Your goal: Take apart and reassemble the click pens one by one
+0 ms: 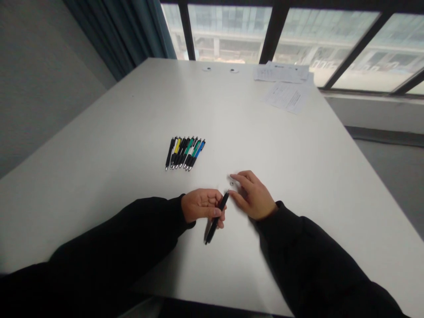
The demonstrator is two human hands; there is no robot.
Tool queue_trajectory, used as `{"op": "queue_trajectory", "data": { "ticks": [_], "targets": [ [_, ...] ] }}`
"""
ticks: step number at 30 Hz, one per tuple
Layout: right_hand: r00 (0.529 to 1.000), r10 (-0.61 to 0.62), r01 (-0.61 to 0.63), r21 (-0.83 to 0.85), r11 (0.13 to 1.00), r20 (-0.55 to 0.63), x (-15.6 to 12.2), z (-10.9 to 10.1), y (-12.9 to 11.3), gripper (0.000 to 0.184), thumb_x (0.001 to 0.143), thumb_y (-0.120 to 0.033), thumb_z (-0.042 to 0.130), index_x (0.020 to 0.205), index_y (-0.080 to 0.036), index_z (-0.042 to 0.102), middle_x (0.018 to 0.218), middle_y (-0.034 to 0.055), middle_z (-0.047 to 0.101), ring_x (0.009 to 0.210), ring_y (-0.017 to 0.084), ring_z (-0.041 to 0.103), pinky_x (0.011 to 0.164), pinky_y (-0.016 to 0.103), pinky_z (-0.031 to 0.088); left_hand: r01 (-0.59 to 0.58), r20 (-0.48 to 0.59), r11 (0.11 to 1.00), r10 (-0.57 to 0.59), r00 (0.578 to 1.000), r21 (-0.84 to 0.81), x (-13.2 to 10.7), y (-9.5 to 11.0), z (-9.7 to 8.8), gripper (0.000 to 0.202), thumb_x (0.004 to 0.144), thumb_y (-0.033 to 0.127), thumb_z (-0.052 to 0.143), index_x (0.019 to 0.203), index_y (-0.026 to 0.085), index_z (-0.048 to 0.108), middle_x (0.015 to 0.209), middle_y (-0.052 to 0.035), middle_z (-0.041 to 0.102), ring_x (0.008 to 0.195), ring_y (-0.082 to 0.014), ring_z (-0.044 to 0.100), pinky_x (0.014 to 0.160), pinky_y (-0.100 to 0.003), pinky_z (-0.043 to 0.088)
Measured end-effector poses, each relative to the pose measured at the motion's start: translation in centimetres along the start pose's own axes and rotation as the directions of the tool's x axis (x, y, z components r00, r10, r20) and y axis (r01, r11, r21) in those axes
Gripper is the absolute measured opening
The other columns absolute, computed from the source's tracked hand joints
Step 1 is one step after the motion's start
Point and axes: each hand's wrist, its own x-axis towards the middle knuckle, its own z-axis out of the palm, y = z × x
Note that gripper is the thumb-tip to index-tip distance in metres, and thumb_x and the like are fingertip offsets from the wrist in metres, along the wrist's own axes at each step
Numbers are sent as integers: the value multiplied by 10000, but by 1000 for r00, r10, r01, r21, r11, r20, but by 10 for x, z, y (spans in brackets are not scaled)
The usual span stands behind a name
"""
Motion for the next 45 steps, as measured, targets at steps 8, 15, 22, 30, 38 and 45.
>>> {"op": "queue_trajectory", "data": {
  "ticks": [8, 15, 22, 30, 38, 45],
  "targets": [
    [993, 115, -116, 200, 973, 16, 2, -5, 5, 177, 875, -306, 604, 961, -193, 710, 834, 75, 677, 726, 184, 601, 675, 337, 491, -67, 1, 997, 67, 998, 44, -3, 9, 3, 606, 802, 268, 709, 1320, 217, 400, 780, -40, 661, 660, -201, 713, 598, -287, 559],
    [944, 316, -303, 640, 706, 98, -3, -13, 8, 196, 817, -337, 687, 923, -181, 741, 723, 38, 636, 605, 135, 543, 544, 276, 446, -28, -27, 997, 30, 999, 69, -4, 10, 6, 536, 808, 282, 699, 1274, 221, 442, 771, -21, 644, 653, -191, 711, 610, -302, 570],
    [923, 326, -365, 724, 586, 202, -10, -10, 15, 267, 762, -367, 739, 926, -156, 741, 652, 51, 658, 523, 130, 542, 450, 258, 423, -8, -46, 995, 13, 999, 99, -3, 9, 6, 524, 773, 285, 734, 1209, 202, 455, 726, 2, 630, 623, -189, 709, 552, -252, 544],
    [937, 276, -344, 708, 617, 215, -8, -13, 7, 212, 768, -346, 735, 875, -163, 743, 645, 31, 638, 525, 117, 522, 476, 255, 418, 37, -58, 994, -31, 998, 103, 0, 1, 3, 468, 714, 312, 787, 1061, 151, 517, 723, 4, 626, 597, -188, 707, 554, -265, 558],
    [938, 233, -347, 676, 651, 258, -7, -12, 2, 205, 778, -345, 723, 872, -164, 745, 686, 40, 648, 557, 124, 516, 505, 261, 407, 49, -58, 994, -44, 997, 96, 1, -4, -1, 461, 683, 342, 809, 1008, 121, 568, 715, -11, 629, 602, -186, 705, 544, -251, 544],
    [938, 171, -333, 641, 692, 303, -9, -13, 4, 221, 818, -351, 687, 896, -151, 738, 733, 46, 634, 584, 117, 489, 535, 266, 381, 75, -33, 993, -73, 997, 94, 2, -4, -1, 465, 673, 348, 814, 996, 110, 580, 707, -14, 627, 583, -182, 692, 541, -277, 561]
  ]
}}
